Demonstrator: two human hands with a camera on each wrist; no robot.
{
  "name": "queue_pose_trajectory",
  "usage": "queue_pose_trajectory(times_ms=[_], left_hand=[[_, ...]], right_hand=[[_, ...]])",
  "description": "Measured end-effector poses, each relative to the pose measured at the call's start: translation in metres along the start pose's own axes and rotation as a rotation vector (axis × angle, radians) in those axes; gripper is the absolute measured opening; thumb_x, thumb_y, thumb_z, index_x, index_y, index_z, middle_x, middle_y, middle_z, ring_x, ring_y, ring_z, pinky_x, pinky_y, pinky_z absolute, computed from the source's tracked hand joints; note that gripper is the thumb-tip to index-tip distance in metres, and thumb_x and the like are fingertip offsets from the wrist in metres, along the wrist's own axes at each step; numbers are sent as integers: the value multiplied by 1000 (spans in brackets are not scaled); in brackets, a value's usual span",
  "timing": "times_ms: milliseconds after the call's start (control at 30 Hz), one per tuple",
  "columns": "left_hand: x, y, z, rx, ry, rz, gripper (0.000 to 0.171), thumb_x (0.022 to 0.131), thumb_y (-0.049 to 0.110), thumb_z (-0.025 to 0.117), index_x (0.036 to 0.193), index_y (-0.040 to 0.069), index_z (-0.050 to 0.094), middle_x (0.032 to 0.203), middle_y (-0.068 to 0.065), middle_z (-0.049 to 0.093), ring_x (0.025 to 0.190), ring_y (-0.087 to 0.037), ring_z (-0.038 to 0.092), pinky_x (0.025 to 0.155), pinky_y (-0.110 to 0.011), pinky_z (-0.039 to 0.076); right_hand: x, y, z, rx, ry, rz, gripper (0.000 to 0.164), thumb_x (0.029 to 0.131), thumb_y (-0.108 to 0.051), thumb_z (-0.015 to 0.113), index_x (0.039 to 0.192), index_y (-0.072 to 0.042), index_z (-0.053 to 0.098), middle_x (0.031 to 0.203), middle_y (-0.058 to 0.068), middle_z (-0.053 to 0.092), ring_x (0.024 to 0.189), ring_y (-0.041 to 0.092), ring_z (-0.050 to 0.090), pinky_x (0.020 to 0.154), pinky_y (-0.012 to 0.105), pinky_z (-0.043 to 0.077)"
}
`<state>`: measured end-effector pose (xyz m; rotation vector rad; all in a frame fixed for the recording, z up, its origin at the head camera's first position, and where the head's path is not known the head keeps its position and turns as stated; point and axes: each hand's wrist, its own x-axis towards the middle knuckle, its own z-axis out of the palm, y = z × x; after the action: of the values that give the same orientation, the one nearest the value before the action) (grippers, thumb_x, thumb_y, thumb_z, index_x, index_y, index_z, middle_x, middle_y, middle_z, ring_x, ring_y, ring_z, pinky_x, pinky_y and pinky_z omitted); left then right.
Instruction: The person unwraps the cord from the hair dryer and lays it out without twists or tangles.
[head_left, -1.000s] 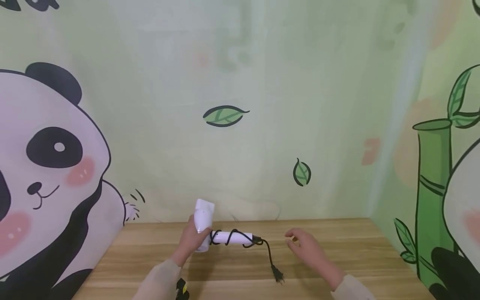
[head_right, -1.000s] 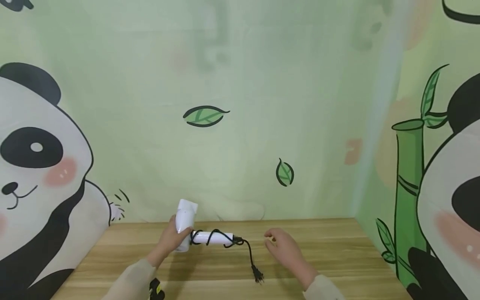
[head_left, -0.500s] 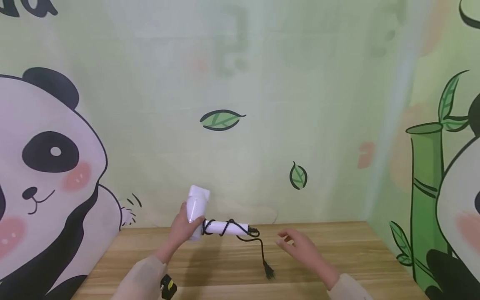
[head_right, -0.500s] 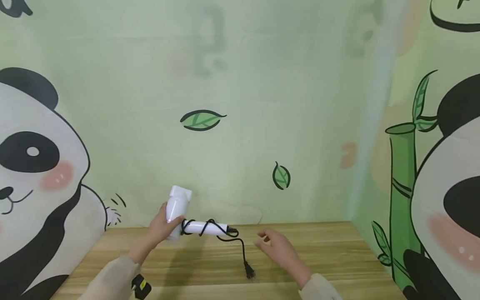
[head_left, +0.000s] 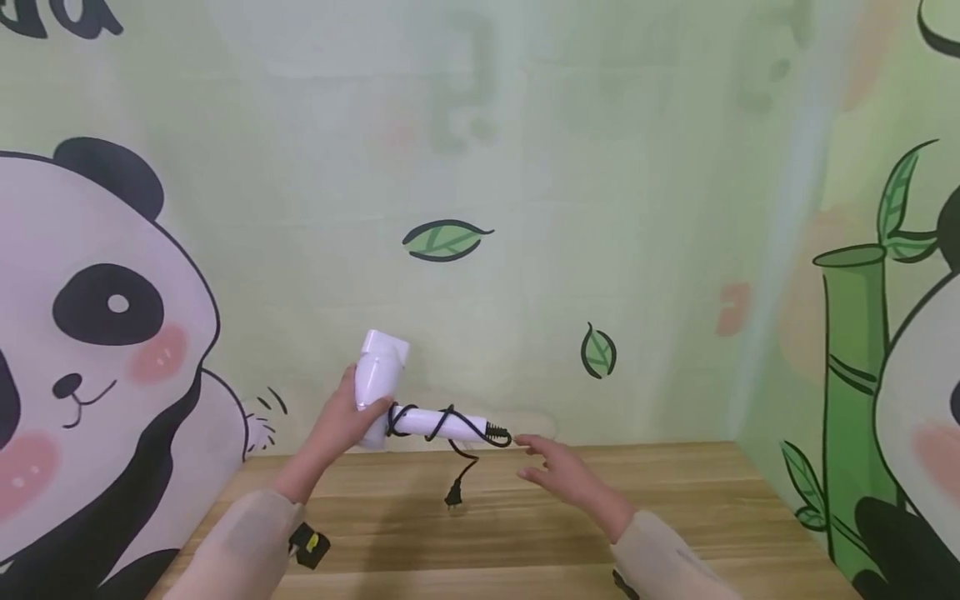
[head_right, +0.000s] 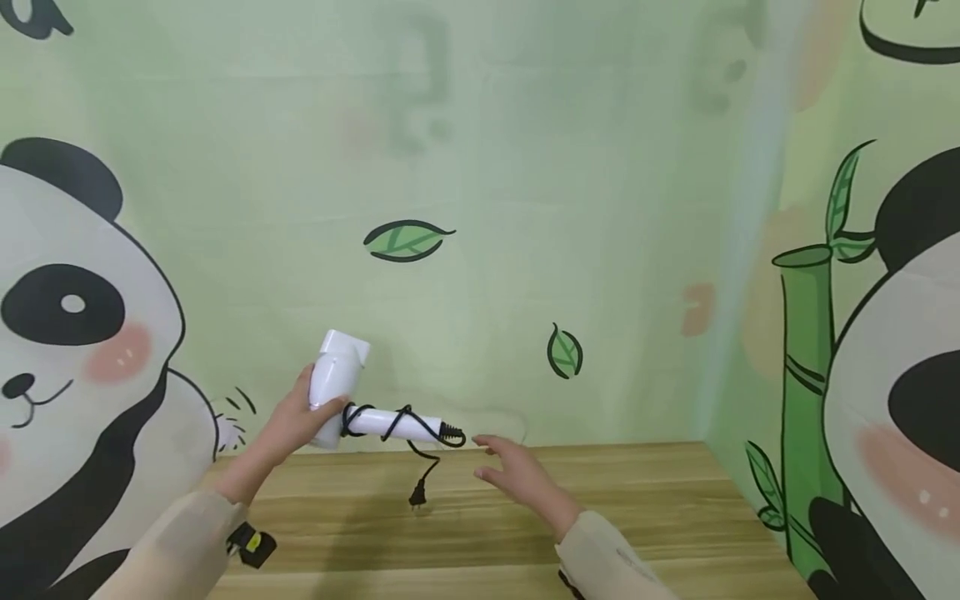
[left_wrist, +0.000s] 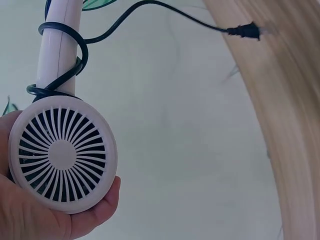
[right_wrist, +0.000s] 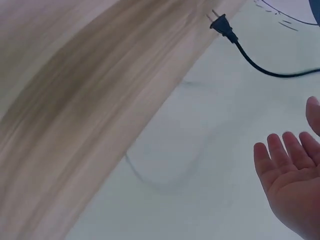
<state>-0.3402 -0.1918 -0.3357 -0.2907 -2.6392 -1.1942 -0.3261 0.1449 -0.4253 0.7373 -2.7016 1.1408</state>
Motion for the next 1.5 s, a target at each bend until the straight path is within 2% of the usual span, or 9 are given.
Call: queue_pose_trajectory(times_ms=[200,367,533,700,833,1067,1233,1400,1500], left_hand=[[3,9,-9,-43,-6,-43,80,100,26,59,158,-4,13,142,-38,49,123,-52,57,94,-63,56],[4,13,-9,-63,-15,-79,86,101,29,59,160,-5,7,144,-39,46,125,-52,56,95,-62,56],[2,12,-6,-92,-16,-105,88,101,30,59,161,-4,4,146,-39,44,126,-53,55,95,-61,56],[0,7,-6,-101,-13,-131,84,102,29,57,160,-5,7,148,-39,43,128,-54,54,97,-62,55],[0,2,-5,-117,-17,-139,79,103,29,56,159,-5,12,148,-38,43,129,-53,53,100,-62,53],[-1,-4,-5,-136,-60,-136,78,104,31,54,159,-4,13,148,-37,43,127,-52,54,98,-61,55],[-2,-8,-8,-130,-90,-115,79,104,33,55,160,-3,12,148,-37,43,126,-51,55,96,-61,55],[-4,-15,-11,-94,-85,-114,80,102,32,56,160,-3,13,147,-37,44,125,-52,56,96,-62,55],[-5,-20,-11,-86,-76,-120,80,102,31,56,160,-3,13,146,-38,45,125,-52,56,96,-62,55]], right_hand=[[14,-9,28,173,29,53,57,97,-9,68,146,8,47,149,32,50,136,52,50,107,61,49],[15,-8,57,285,110,59,34,100,-7,62,129,10,59,136,35,60,131,55,54,107,63,48],[1,-3,76,416,149,104,24,105,-10,53,109,10,66,107,28,72,101,37,70,95,47,58],[-17,1,84,506,113,136,27,106,-11,50,116,9,66,77,13,60,71,11,56,67,23,52],[-23,4,81,487,91,118,33,109,-17,46,123,8,64,73,3,48,63,6,43,58,18,37],[-16,26,53,425,95,222,37,110,-20,43,114,11,62,75,-4,44,62,9,40,56,20,37],[12,25,0,265,113,319,33,109,-19,44,115,5,67,80,5,55,65,14,42,59,25,42],[46,-17,-78,63,208,250,35,108,-23,46,117,2,69,117,20,69,91,23,57,85,41,52],[54,-59,-115,16,308,107,34,108,-23,49,115,3,70,111,21,69,90,23,55,86,37,49]])
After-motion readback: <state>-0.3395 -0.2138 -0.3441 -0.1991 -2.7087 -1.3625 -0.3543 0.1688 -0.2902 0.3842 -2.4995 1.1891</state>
